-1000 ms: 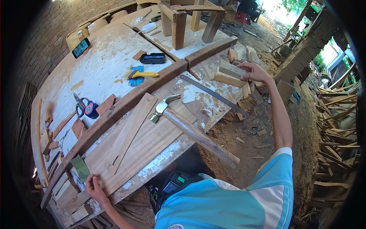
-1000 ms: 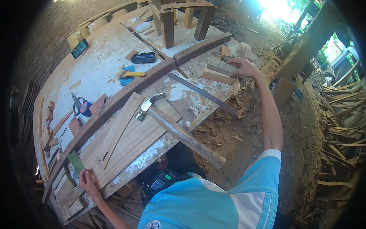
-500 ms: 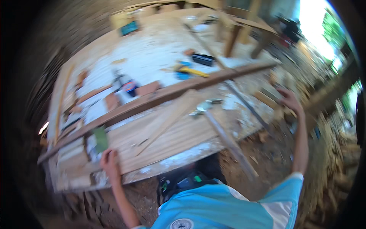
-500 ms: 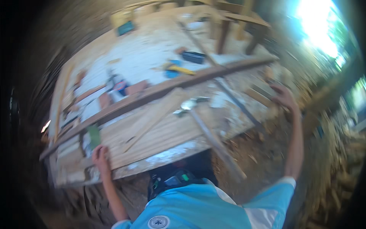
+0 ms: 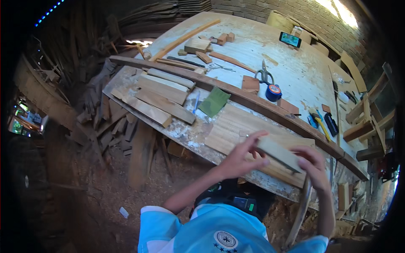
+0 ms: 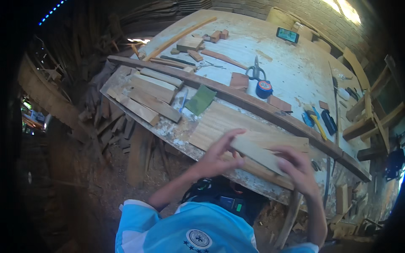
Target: Marking measurements on a wooden board and hammering a small piece into place.
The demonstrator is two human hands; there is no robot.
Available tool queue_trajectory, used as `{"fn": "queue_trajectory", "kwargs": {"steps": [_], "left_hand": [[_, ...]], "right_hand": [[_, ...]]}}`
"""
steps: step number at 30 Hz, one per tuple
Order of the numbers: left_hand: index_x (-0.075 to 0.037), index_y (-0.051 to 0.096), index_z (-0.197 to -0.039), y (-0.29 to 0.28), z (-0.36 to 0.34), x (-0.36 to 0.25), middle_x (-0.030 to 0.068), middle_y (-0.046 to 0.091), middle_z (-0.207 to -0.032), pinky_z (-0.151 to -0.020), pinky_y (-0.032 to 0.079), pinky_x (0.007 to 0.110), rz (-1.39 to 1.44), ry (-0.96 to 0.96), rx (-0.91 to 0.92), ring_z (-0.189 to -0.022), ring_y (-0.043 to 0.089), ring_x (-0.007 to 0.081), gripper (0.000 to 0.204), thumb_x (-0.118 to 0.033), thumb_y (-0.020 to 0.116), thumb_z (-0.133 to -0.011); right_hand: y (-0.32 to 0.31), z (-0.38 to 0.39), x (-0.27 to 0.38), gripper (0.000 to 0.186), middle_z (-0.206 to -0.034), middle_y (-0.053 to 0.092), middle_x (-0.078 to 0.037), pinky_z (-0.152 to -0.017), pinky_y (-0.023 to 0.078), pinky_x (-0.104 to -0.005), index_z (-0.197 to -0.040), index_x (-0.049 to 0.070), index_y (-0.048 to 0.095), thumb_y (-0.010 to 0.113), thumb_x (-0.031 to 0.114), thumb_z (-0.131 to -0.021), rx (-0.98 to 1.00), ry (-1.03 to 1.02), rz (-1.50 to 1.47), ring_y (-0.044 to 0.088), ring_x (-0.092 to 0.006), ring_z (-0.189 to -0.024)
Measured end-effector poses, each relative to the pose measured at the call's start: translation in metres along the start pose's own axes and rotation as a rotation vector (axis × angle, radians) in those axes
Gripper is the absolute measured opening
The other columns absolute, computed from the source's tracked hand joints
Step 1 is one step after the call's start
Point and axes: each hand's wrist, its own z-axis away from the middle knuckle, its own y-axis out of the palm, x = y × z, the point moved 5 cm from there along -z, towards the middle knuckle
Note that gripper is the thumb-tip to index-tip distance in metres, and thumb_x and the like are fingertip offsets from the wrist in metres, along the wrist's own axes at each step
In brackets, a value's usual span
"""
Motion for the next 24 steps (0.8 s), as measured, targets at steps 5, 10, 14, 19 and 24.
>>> {"fn": "queue_trajectory", "kwargs": {"steps": [5,10,14,19,24], "left_hand": [[0.001,0.042,-0.131,-0.032,0.014,0.012,0.0087,0.059,-0.111,-0.080,0.046,0.027,0.131,-0.002,-0.205,-0.096,0.057,0.0118,0.059,-0.009,0.070,-0.081],[0.000,0.042,-0.131,-0.038,0.021,0.020,0.0077,0.059,-0.109,-0.074,0.047,0.024,0.168,0.001,-0.195,-0.089,0.057,0.0100,0.060,-0.010,0.072,-0.079],[-0.001,0.044,-0.130,-0.037,0.027,0.026,0.0055,0.059,-0.105,-0.064,0.046,0.022,0.201,-0.072,-0.195,-0.080,0.054,0.0073,0.064,-0.014,0.075,-0.076],[-0.005,0.045,-0.130,-0.030,0.019,0.027,0.0087,0.056,-0.116,-0.074,0.052,0.029,0.059,-0.161,-0.083,-0.094,0.058,0.0150,0.065,-0.017,0.077,-0.075],[-0.006,0.040,-0.134,-0.039,0.029,0.026,0.0086,0.056,-0.107,-0.070,0.049,0.026,-0.051,-0.095,-0.043,-0.091,0.058,0.0141,0.072,-0.021,0.077,-0.075]], "right_hand": [[0.047,-0.040,-0.025,0.034,-0.101,0.061,-0.010,-0.067,0.052,-0.0309,-0.118,-0.003,0.054,0.047,0.023,-0.096,0.164,0.194,-0.432,0.058,-0.0175,-0.091],[0.053,-0.042,-0.034,0.040,-0.103,0.060,-0.013,-0.067,0.054,-0.0339,-0.120,-0.004,0.051,0.044,0.028,-0.097,0.161,0.240,-0.462,0.061,-0.0207,-0.086],[0.064,-0.040,-0.042,0.043,-0.104,0.059,-0.014,-0.063,0.054,-0.0326,-0.124,-0.003,0.046,0.044,0.030,-0.097,0.263,0.255,-0.441,0.063,-0.0212,-0.082],[0.082,-0.032,-0.050,0.051,-0.102,0.059,-0.012,-0.060,0.054,-0.0285,-0.130,0.002,0.038,0.056,0.030,-0.092,0.328,0.214,-0.224,0.065,-0.0178,-0.078],[0.112,-0.042,-0.043,0.048,-0.098,0.058,-0.011,-0.059,0.055,-0.0289,-0.130,0.002,0.034,0.056,0.017,-0.090,0.439,0.203,-0.219,0.065,-0.0168,-0.076]]}}
